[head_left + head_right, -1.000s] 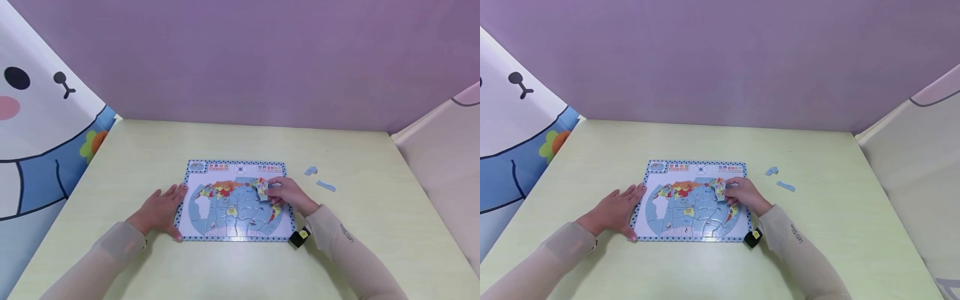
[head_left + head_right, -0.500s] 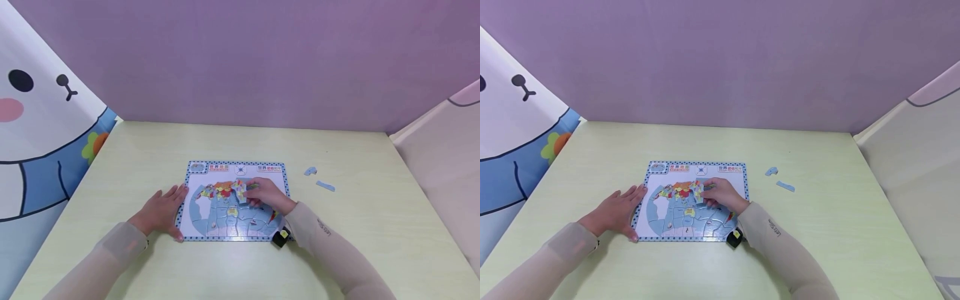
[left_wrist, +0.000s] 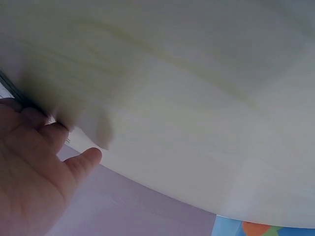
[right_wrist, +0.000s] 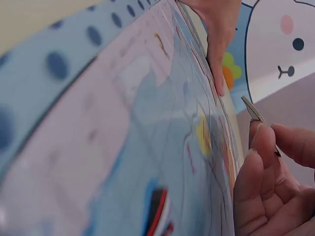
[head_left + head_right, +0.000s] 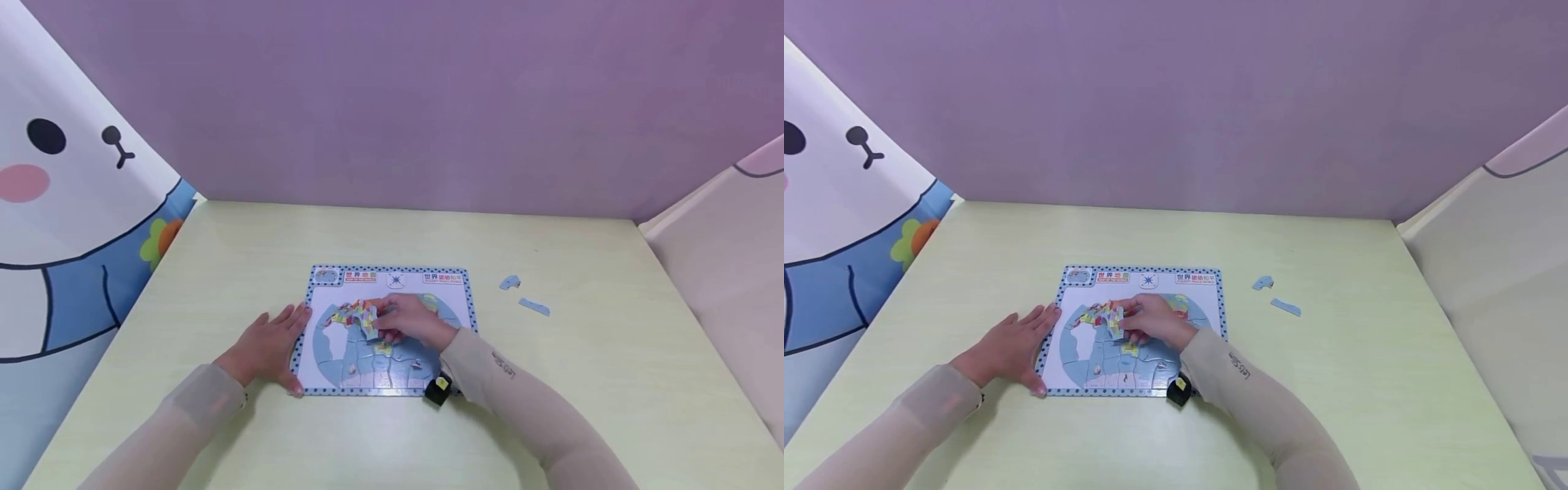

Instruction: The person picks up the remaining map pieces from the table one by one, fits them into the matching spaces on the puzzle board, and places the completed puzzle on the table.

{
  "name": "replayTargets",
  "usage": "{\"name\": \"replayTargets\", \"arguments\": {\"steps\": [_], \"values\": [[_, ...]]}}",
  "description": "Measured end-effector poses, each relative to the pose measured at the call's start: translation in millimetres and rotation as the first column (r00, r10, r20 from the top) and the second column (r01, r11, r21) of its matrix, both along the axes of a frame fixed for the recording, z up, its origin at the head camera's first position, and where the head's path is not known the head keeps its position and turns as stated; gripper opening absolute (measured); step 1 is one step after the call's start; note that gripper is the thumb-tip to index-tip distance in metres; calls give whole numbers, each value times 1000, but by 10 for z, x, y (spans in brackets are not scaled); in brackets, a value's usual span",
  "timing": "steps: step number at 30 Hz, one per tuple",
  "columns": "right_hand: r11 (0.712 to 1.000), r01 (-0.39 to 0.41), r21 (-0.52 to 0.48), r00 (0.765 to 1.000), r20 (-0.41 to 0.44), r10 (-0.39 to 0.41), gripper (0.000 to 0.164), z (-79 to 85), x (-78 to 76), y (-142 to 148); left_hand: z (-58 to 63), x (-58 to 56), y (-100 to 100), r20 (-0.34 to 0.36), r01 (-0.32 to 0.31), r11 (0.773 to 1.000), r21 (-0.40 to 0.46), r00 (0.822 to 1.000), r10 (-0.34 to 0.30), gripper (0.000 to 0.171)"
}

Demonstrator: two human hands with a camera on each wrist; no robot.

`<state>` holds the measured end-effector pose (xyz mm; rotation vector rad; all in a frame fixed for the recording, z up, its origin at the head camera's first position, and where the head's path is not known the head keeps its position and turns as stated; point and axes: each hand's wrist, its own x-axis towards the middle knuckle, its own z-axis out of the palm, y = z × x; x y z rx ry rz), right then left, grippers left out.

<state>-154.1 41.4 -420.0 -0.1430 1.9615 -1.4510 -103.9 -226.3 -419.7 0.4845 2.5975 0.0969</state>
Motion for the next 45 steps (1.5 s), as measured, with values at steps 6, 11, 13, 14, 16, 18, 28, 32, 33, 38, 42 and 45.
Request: {"name": "replayTargets", "arguments": {"steps": [6,11,13,14,16,18,28,32,33,38,42,45], "values": [[999,-53,12,999,10,53,30,-4,14,-190,-4,7,-13,-9,10,1000,6,1000,-9,135],[992,-118,54,993,-18,119,21,17,50,-329,2,-1,2,-3,23,1000,2,1000,-23,134],[987,-141,83,990,-15,143,17,25,65,-363,1,-14,24,10,31,1000,-1,999,-31,134],[984,-149,93,988,-14,151,16,25,72,-379,3,-21,38,16,34,999,0,999,-34,134],[983,-152,102,988,-5,153,16,20,90,-407,2,-31,59,29,39,999,-2,999,-39,134],[982,-150,113,989,-1,151,16,6,102,-439,5,-37,65,29,44,999,-6,999,-44,134],[968,-173,180,981,-54,185,19,9,140,-589,58,5,27,8,45,999,9,999,-45,132],[949,-196,248,971,-82,222,17,52,135,-622,63,14,19,10,33,999,-1,999,-33,132],[939,-201,278,967,-95,235,17,61,134,-627,63,14,16,7,33,999,-3,999,-33,132],[882,-221,416,939,-155,308,19,99,128,-623,48,13,3,-5,36,999,2,999,-36,133],[844,-236,481,909,-197,367,19,130,117,-602,30,12,-4,-4,38,999,12,999,-38,133],[818,-251,518,888,-212,407,20,149,103,-598,32,13,-2,0,39,999,15,999,-39,133]]}}
